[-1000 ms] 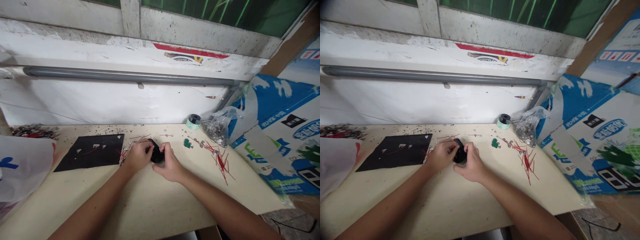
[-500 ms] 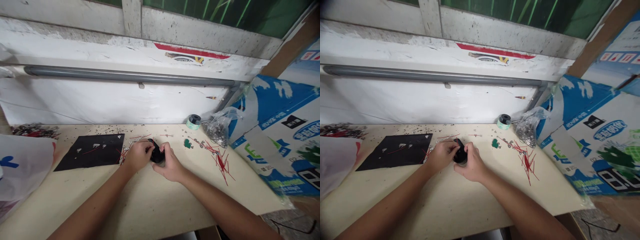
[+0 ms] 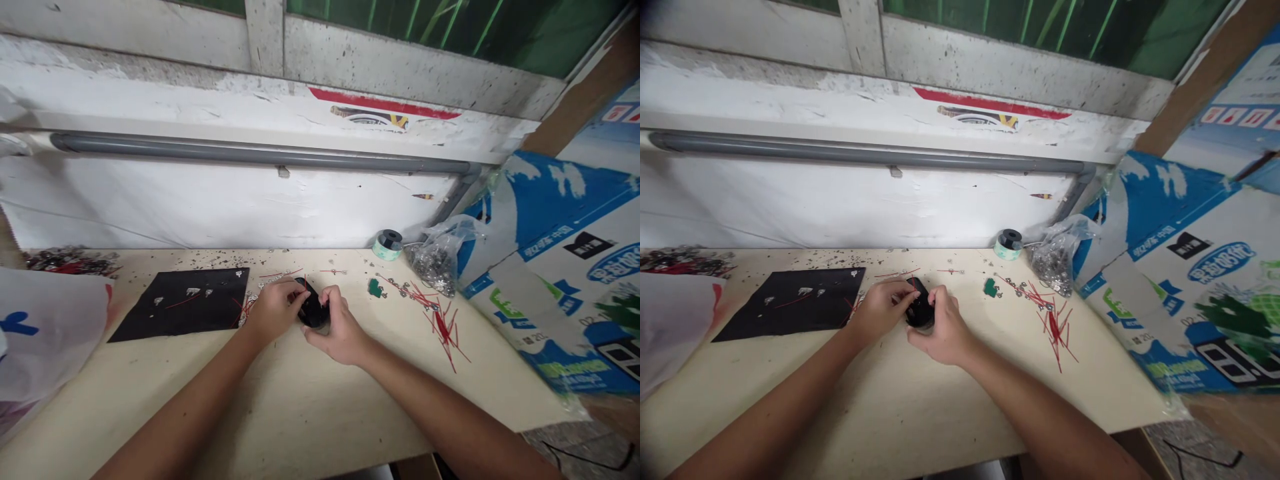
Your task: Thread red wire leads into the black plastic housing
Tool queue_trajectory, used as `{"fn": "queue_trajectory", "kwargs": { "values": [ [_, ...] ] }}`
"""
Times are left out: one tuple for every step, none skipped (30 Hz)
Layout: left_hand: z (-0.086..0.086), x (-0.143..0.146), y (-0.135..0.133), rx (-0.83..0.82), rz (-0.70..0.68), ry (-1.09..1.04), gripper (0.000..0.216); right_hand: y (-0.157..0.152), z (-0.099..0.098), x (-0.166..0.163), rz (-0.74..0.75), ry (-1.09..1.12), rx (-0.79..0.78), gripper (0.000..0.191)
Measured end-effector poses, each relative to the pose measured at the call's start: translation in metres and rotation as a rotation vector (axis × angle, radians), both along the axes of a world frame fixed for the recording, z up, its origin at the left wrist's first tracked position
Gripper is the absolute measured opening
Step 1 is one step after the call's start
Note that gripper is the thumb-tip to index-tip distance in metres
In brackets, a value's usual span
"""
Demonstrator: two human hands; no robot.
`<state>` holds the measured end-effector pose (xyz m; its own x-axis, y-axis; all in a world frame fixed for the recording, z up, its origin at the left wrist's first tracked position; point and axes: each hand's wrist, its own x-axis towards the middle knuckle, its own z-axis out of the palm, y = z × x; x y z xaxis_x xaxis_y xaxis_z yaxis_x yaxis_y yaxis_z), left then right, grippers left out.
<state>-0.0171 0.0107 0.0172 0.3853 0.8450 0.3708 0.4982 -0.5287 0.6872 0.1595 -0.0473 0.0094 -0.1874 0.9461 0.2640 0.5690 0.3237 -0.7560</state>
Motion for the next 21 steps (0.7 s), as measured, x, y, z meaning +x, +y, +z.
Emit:
{"fn": "queue_trajectory", "kwargs": {
  "values": [
    [0.0006, 0.0001, 0.0002, 0.001, -0.008, -0.004, 0.018, -0.0001, -0.0002, -0.0001, 0.004, 0.002, -0.001, 0.046],
    [0.001, 0.0003, 0.0004, 0.004, -0.01, -0.007, 0.018, -0.0002, -0.0002, -0.0002, 0.008, 0.007, -0.004, 0.046],
    [0.0014, 0.0007, 0.0006, 0.007, -0.008, -0.008, 0.018, -0.0002, -0.0002, -0.0003, 0.014, 0.014, -0.007, 0.046],
    [0.0017, 0.0012, 0.0009, 0.006, -0.006, -0.008, 0.017, -0.0001, -0.0001, -0.0004, 0.019, 0.021, -0.01, 0.046],
    [0.0019, 0.0018, 0.0012, 0.003, -0.002, -0.006, 0.017, 0.0, 0.0, -0.0004, 0.022, 0.027, -0.014, 0.046],
    [0.0021, 0.0024, 0.0014, 0.001, 0.001, -0.003, 0.017, 0.0001, 0.0001, -0.0004, 0.023, 0.031, -0.018, 0.046],
    [0.0023, 0.003, 0.0016, -0.001, 0.004, -0.001, 0.017, 0.0003, 0.0002, -0.0004, 0.022, 0.035, -0.022, 0.046],
    [0.0024, 0.0035, 0.0017, -0.002, 0.009, 0.002, 0.016, 0.0005, 0.0002, -0.0005, 0.02, 0.038, -0.024, 0.046],
    [0.0025, 0.0039, 0.0017, -0.002, 0.011, 0.008, 0.016, 0.0006, 0.0002, -0.0005, 0.019, 0.041, -0.025, 0.046],
    [0.0025, 0.0043, 0.0016, -0.003, 0.013, 0.014, 0.016, 0.0008, 0.0, -0.0005, 0.019, 0.043, -0.026, 0.047],
    [0.0025, 0.0046, 0.0014, -0.003, 0.014, 0.017, 0.016, 0.0009, -0.0002, -0.0006, 0.021, 0.043, -0.028, 0.047],
    [0.0025, 0.0048, 0.0011, -0.003, 0.015, 0.018, 0.017, 0.0009, -0.0003, -0.0007, 0.021, 0.043, -0.03, 0.047],
    [0.0024, 0.0051, 0.0007, -0.003, 0.017, 0.018, 0.017, 0.0008, -0.0004, -0.0008, 0.017, 0.041, -0.031, 0.047],
    [0.0024, 0.0053, 0.0003, -0.003, 0.018, 0.017, 0.017, 0.0007, -0.0004, -0.0009, 0.011, 0.038, -0.033, 0.047],
    [0.0024, 0.0055, 0.0001, -0.005, 0.02, 0.017, 0.017, 0.0005, -0.0003, -0.001, 0.004, 0.033, -0.035, 0.046],
    [0.0024, 0.0057, -0.0001, -0.007, 0.021, 0.017, 0.017, 0.0002, -0.0001, -0.001, -0.003, 0.028, -0.037, 0.046],
    [0.0024, 0.0059, 0.0, -0.011, 0.019, 0.019, 0.017, -0.0001, 0.0002, -0.001, -0.006, 0.022, -0.041, 0.046],
    [0.0024, 0.0061, 0.0003, -0.017, 0.018, 0.022, 0.016, -0.0004, 0.0005, -0.0008, -0.008, 0.017, -0.047, 0.045],
    [0.0025, 0.0062, 0.0007, -0.021, 0.016, 0.026, 0.016, -0.0007, 0.0009, -0.0006, -0.006, 0.011, -0.054, 0.045],
    [0.0026, 0.0064, 0.0012, -0.024, 0.015, 0.029, 0.016, -0.001, 0.0012, -0.0004, -0.005, 0.007, -0.062, 0.045],
    [0.0028, 0.0065, 0.0018, -0.025, 0.015, 0.032, 0.016, -0.0012, 0.0014, -0.0001, -0.002, 0.004, -0.066, 0.045]
  ]
}}
